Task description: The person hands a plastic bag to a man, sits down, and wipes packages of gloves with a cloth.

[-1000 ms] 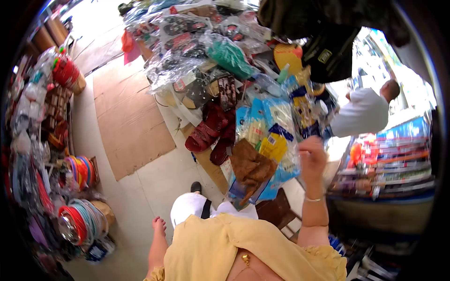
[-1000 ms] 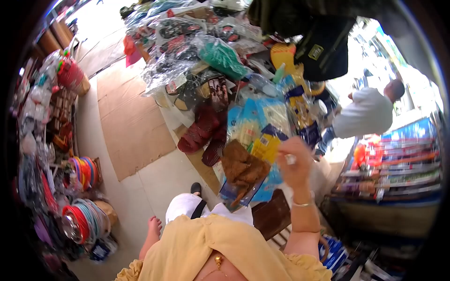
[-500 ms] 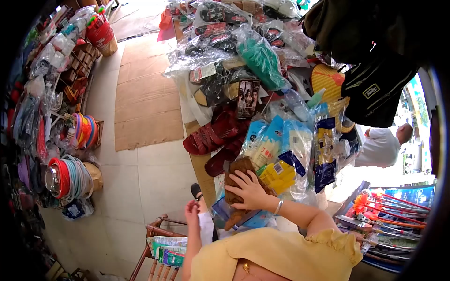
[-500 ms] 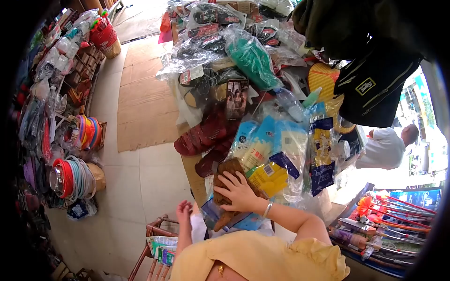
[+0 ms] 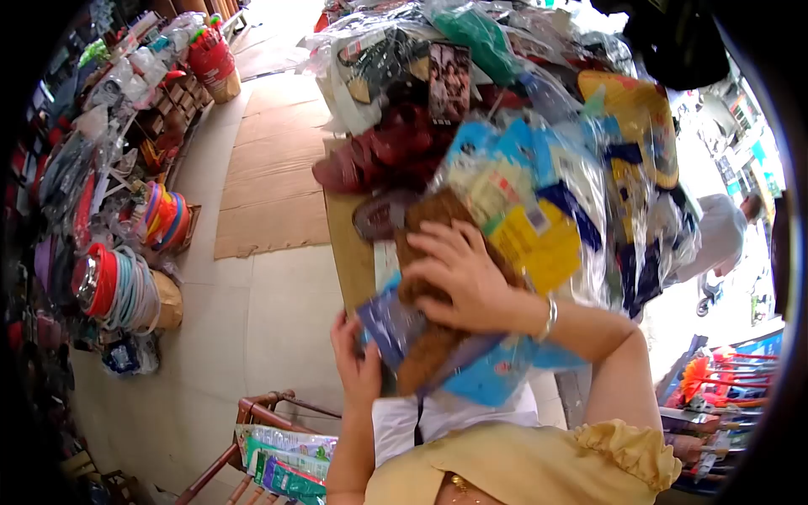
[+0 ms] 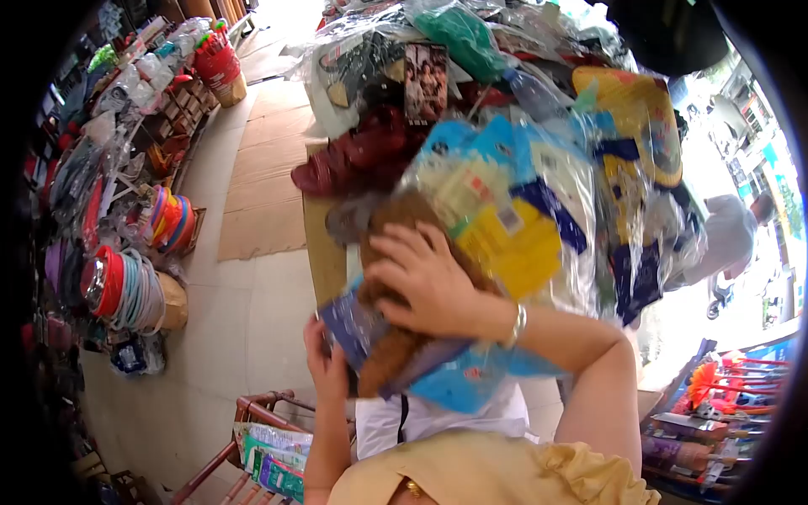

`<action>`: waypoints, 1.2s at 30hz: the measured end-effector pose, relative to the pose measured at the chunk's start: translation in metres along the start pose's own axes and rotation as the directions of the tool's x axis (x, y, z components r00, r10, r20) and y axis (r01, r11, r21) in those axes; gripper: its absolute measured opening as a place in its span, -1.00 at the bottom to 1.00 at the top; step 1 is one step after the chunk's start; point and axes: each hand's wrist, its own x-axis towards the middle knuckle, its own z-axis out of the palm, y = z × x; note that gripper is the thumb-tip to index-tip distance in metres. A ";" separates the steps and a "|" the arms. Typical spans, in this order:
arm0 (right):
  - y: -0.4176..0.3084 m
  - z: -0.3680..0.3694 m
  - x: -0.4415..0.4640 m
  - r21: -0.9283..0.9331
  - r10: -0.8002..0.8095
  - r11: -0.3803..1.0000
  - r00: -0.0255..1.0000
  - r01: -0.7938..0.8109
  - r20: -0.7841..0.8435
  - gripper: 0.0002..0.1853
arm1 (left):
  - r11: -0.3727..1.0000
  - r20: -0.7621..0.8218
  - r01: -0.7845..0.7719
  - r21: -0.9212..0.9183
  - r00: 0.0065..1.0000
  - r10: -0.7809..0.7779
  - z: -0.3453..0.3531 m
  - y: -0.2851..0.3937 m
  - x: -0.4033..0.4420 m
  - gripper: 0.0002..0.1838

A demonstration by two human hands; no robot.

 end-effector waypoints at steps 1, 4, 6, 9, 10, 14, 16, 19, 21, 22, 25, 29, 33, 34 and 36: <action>0.002 0.006 -0.006 -0.006 -0.021 1.000 0.998 0.021 -0.067 -0.65 | 1.000 -0.031 -0.021 0.017 0.999 0.022 0.001 -0.003 -0.004 -0.60; 0.005 -0.002 -0.009 0.233 -0.020 0.970 0.981 0.067 -0.195 -0.70 | 0.986 -0.070 -0.124 0.107 0.989 0.132 0.003 0.007 -0.015 -0.55; -0.010 -0.026 -0.013 0.637 0.300 0.769 0.914 -0.063 -0.271 -0.73 | 0.957 -0.084 -0.158 0.242 0.980 0.183 0.002 0.031 -0.025 -0.54; 0.008 -0.059 -0.026 0.688 0.469 0.725 0.712 0.027 -0.522 -0.78 | 0.926 -0.072 -0.239 0.293 0.960 0.271 0.001 0.043 -0.044 -0.56; -0.006 -0.080 -0.036 0.746 0.528 0.662 0.667 0.064 -0.526 -0.79 | 0.892 -0.096 -0.287 0.349 0.936 0.339 0.000 0.038 -0.046 -0.57; -0.027 -0.109 -0.065 0.735 0.520 0.659 0.610 0.159 -0.598 -0.79 | 0.994 -0.079 -0.093 -0.063 0.993 0.088 0.000 0.038 -0.043 -0.56; -0.041 -0.103 -0.073 0.608 0.405 0.781 0.627 0.141 -0.666 -0.78 | 0.997 -0.003 0.015 -0.070 1.000 -0.015 0.005 0.052 -0.046 -0.51; -0.070 -0.064 -0.062 0.413 0.148 0.897 0.771 0.160 -0.619 -0.72 | 0.989 0.110 0.120 -0.084 0.988 -0.111 0.017 0.057 -0.046 -0.33; -0.084 -0.028 -0.048 0.099 -0.173 0.972 0.932 0.214 -0.319 -0.66 | 0.952 0.141 0.201 -0.229 0.975 -0.172 0.021 0.045 -0.044 -0.34; -0.090 0.000 -0.048 0.019 -0.152 0.988 0.982 0.155 -0.115 -0.66 | 0.955 0.077 0.100 -0.279 0.994 -0.082 0.028 0.031 -0.042 -0.50; -0.069 0.052 -0.036 -0.116 -0.260 0.965 0.927 0.236 -0.269 -0.71 | 0.925 0.104 0.191 -0.329 0.981 -0.166 0.022 0.035 -0.044 -0.41; -0.032 0.031 -0.025 -0.183 -0.108 0.981 0.963 0.064 -0.246 -0.71 | 0.924 0.172 0.260 -0.279 0.961 -0.218 0.016 0.038 -0.050 -0.23; 0.029 -0.028 -0.048 -0.205 0.107 0.960 0.929 -0.189 -0.353 -0.79 | 0.941 0.192 0.188 -0.280 0.972 -0.137 0.015 0.042 -0.054 -0.18; 0.041 -0.048 -0.058 -0.240 0.290 0.902 0.916 -0.358 -0.277 -0.77 | 0.938 0.190 0.190 -0.290 0.972 -0.138 0.015 0.047 -0.055 -0.18; 0.086 -0.065 -0.085 -0.219 0.328 0.867 0.844 -0.447 -0.424 -0.77 | 0.933 0.184 0.193 -0.302 0.973 -0.142 0.015 0.048 -0.054 -0.18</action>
